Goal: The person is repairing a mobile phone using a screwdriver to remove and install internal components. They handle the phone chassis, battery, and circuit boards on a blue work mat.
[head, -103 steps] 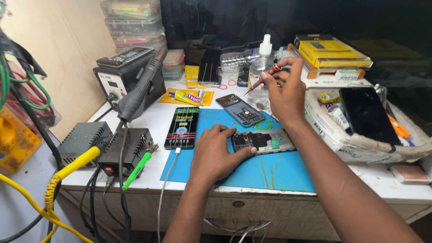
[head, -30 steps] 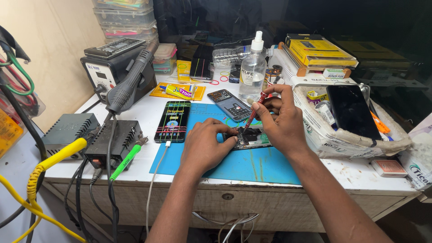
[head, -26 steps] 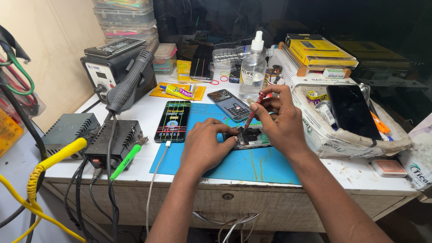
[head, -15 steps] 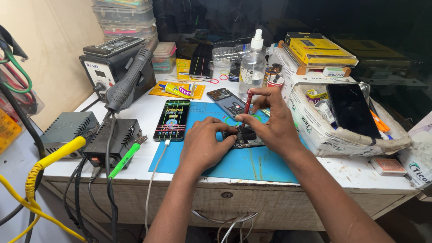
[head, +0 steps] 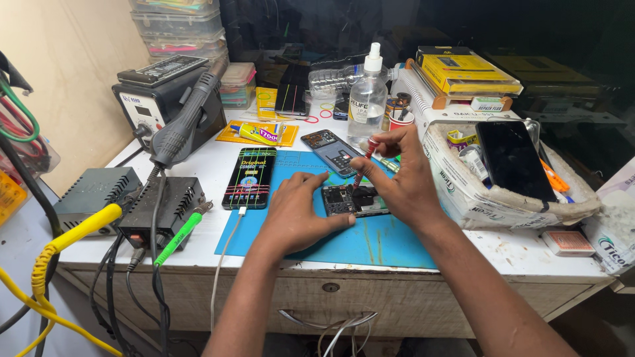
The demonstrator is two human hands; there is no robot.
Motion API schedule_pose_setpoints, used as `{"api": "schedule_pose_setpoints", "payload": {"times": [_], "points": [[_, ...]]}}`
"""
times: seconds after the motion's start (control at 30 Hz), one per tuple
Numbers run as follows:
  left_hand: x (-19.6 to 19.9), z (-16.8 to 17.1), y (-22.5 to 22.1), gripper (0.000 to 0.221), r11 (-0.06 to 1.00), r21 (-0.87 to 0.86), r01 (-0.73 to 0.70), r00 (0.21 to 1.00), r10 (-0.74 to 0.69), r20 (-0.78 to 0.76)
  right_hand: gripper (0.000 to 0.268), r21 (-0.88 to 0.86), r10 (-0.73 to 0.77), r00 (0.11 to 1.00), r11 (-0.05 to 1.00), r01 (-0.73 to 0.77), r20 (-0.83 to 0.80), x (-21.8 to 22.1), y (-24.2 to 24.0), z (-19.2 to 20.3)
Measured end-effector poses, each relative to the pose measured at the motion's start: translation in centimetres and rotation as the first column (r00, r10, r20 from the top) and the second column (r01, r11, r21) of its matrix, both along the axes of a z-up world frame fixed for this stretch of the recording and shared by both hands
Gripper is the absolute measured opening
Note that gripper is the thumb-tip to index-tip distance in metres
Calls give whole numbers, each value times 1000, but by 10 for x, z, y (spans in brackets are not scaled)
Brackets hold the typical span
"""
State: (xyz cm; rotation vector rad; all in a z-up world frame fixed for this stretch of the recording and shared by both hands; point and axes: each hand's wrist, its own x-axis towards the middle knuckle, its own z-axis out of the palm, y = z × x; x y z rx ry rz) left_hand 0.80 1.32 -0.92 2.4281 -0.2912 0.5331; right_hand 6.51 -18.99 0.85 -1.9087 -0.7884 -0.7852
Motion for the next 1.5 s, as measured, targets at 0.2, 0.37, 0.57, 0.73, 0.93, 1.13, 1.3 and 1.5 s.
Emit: {"api": "schedule_pose_setpoints", "payload": {"times": [0.2,0.37,0.57,0.73,0.93,1.13,1.3,1.5], "points": [[8,0,11,84,999,-25,37,985,-40,-165,47,-11,39,992,999,-37,123,2,3,-1],[6,7,5,81,998,-63,-31,969,15,-246,28,64,224,974,973,-222,-41,-3,5,-1],[5,21,0,85,991,-102,-92,927,48,-372,36,-27,97,981,995,-94,170,-9,2,5],[2,25,0,87,990,-116,-81,939,37,-342,49,95,112,992,990,-107,-52,0,0,-5],[3,18,3,86,993,-116,-29,974,3,-226,37,107,212,977,973,-207,-37,-6,0,-2],[0,17,1,88,990,-134,-43,968,9,-250,47,45,212,977,976,-212,-10,-9,1,1],[-4,25,1,86,990,-133,-47,943,0,-331,43,210,283,940,947,-243,-190,-12,0,1],[-8,26,9,83,976,-209,65,950,-124,-287,43,309,262,965,917,-252,11,-8,-11,3]]}}
